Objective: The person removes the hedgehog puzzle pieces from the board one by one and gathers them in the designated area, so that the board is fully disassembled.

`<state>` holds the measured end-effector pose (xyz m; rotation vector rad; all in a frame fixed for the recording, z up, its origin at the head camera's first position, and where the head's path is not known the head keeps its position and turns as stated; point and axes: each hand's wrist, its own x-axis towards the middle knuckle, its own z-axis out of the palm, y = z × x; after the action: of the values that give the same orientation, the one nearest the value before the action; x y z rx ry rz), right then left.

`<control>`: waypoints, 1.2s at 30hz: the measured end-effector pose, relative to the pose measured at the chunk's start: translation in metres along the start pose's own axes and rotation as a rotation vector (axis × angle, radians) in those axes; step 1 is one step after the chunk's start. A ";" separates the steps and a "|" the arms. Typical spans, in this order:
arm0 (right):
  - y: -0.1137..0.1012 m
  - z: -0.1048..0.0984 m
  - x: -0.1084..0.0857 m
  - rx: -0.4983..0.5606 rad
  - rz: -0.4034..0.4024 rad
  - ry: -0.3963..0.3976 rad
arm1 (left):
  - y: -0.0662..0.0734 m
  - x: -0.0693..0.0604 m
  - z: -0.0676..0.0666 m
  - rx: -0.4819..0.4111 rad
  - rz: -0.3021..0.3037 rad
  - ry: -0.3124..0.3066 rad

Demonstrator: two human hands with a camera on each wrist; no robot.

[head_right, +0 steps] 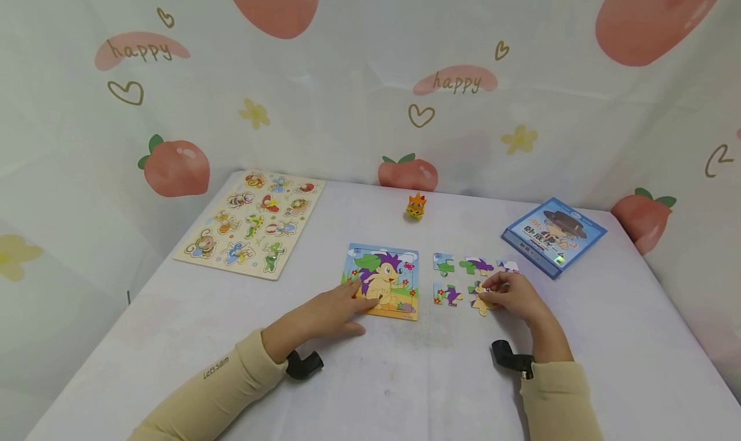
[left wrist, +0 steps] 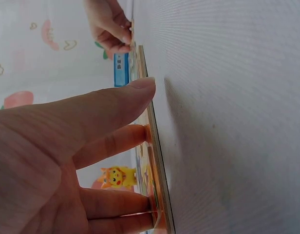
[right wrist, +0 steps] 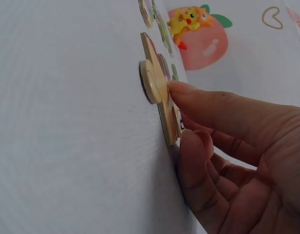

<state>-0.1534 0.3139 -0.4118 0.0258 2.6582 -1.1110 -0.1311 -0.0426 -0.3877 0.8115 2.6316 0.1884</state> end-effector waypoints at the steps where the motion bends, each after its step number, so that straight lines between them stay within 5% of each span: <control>1: 0.000 0.000 0.000 -0.001 -0.002 0.000 | 0.000 0.000 0.000 0.000 0.000 0.000; 18: -0.005 -0.006 0.001 -0.019 -0.003 -0.021 | 0.000 -0.001 -0.005 -0.004 0.000 -0.012; 25: -0.015 -0.009 0.002 -0.050 -0.003 0.110 | 0.001 -0.004 -0.004 0.057 0.001 -0.043; 29: -0.028 -0.010 0.007 -0.043 -0.027 0.155 | 0.003 -0.003 -0.006 0.097 0.035 -0.012; 36: -0.051 -0.003 0.027 -0.051 -0.111 0.068 | 0.007 0.008 -0.009 0.064 0.125 0.047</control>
<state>-0.1858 0.2779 -0.3805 -0.0959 2.7777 -1.0934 -0.1369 -0.0325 -0.3806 1.0063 2.6434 0.1589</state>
